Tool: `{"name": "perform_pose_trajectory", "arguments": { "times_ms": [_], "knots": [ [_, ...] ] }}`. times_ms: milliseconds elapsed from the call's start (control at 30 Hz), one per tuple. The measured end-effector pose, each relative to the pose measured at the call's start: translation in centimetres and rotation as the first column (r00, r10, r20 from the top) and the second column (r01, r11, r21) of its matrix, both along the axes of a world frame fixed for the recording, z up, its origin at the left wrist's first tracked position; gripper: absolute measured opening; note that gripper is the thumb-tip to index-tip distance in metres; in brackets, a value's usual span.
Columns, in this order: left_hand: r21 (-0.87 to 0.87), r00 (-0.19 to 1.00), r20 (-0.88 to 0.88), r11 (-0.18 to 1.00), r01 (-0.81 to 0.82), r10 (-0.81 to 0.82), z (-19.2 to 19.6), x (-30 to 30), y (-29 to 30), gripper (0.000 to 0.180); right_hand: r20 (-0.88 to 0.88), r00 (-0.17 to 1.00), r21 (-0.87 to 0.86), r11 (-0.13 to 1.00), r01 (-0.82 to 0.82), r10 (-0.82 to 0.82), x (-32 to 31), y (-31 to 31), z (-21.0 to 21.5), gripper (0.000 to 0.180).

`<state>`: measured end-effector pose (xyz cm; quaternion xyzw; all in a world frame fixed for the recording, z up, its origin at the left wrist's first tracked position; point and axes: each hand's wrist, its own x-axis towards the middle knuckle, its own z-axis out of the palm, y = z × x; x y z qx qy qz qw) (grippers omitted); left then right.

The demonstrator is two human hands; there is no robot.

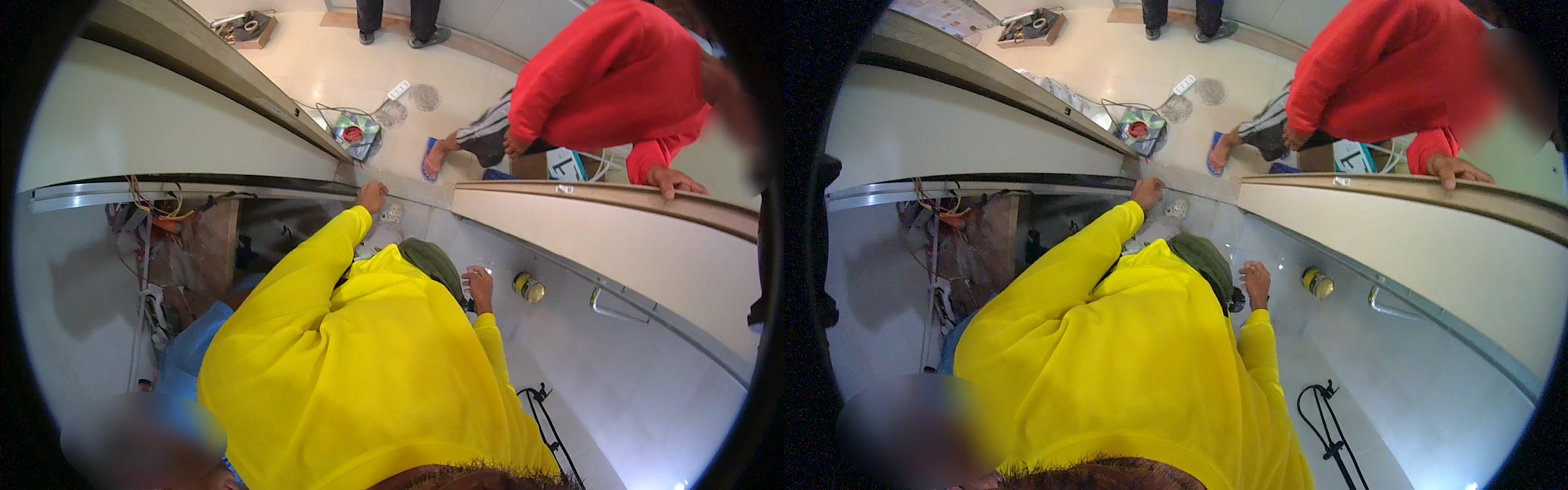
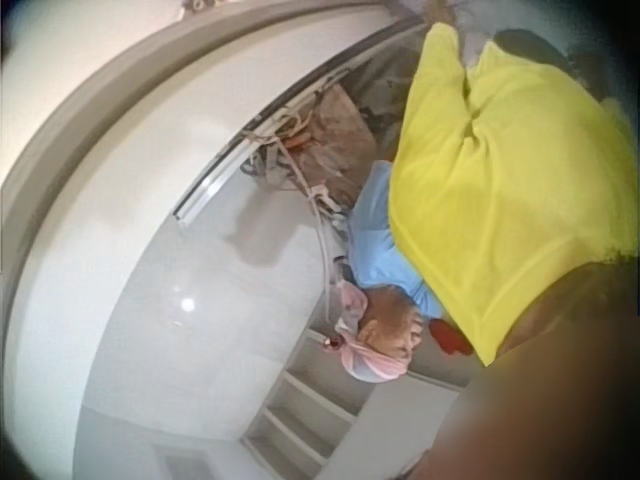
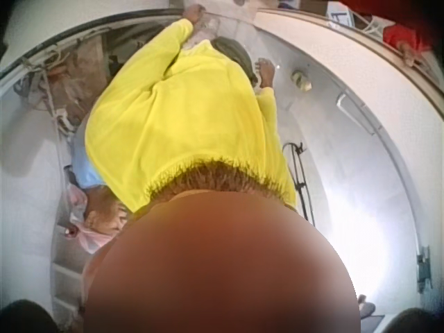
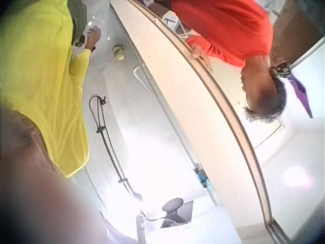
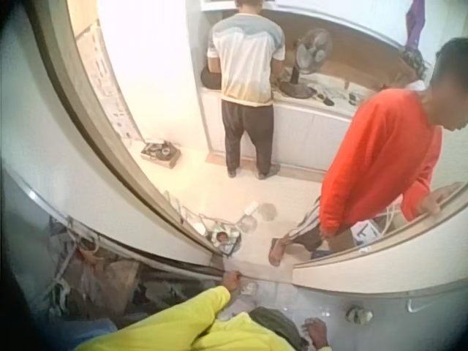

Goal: The person adjusts a shower head and its hose, then retrieves a wrench from a tool bag. They use the wrench to tighten the shower head connection and continue adjusting the hose and fittings.

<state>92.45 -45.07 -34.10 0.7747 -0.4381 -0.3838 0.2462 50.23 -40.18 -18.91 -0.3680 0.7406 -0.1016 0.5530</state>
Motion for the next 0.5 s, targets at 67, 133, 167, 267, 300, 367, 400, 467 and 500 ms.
{"name": "perform_pose_trajectory", "arguments": {
  "times_ms": [67,133,167,267,300,367,400,467,500],
  "knots": [
    [0.064,0.999,-0.035,0.998,-0.019,0.022,0.6,1.5,-0.1,0.018,0.021,0.996,-0.117,0.990,-0.085,0.088,1.8,-3.1,0.0,0.016],
    [0.032,0.997,-0.043,0.997,-0.069,0.071,1.5,2.2,0.1,0.012,-0.039,0.988,-0.194,0.969,-0.151,0.146,3.8,-5.9,0.2,0.017],
    [-0.051,0.997,0.005,0.996,-0.076,0.076,2.1,2.6,0.1,0.009,-0.032,0.986,-0.203,0.965,-0.167,0.164,4.6,-7.2,0.3,0.017],
    [-0.128,0.987,0.104,0.986,-0.107,0.121,4.2,3.6,-0.1,0.006,0.028,0.967,-0.266,0.934,-0.238,0.254,6.8,-10.6,0.5,0.016],
    [-0.129,0.985,0.113,0.985,-0.118,0.133,5.0,4.1,-0.4,0.007,0.024,0.960,-0.248,0.932,-0.264,0.278,7.4,-11.5,0.4,0.016],
    [-0.289,0.966,0.130,0.940,-0.180,0.225,6.5,4.9,-1.4,0.007,0.050,0.948,-0.319,0.905,-0.283,0.314,8.4,-13.1,0.0,0.016],
    [-0.206,0.977,0.099,0.964,-0.168,0.192,7.1,5.7,-2.1,0.009,0.051,0.949,-0.323,0.904,-0.279,0.311,8.7,-13.8,-0.3,0.016],
    [-0.036,0.992,0.022,0.991,-0.125,0.126,8.0,7.1,-3.7,0.013,0.036,0.941,-0.357,0.884,-0.301,0.335,9.3,-15.1,-1.1,0.018],
    [0.019,0.996,0.025,0.996,-0.086,0.086,8.2,7.6,-4.3,0.017,0.012,0.952,-0.302,0.909,-0.287,0.305,9.5,-15.8,-1.5,0.018]
  ]
}}
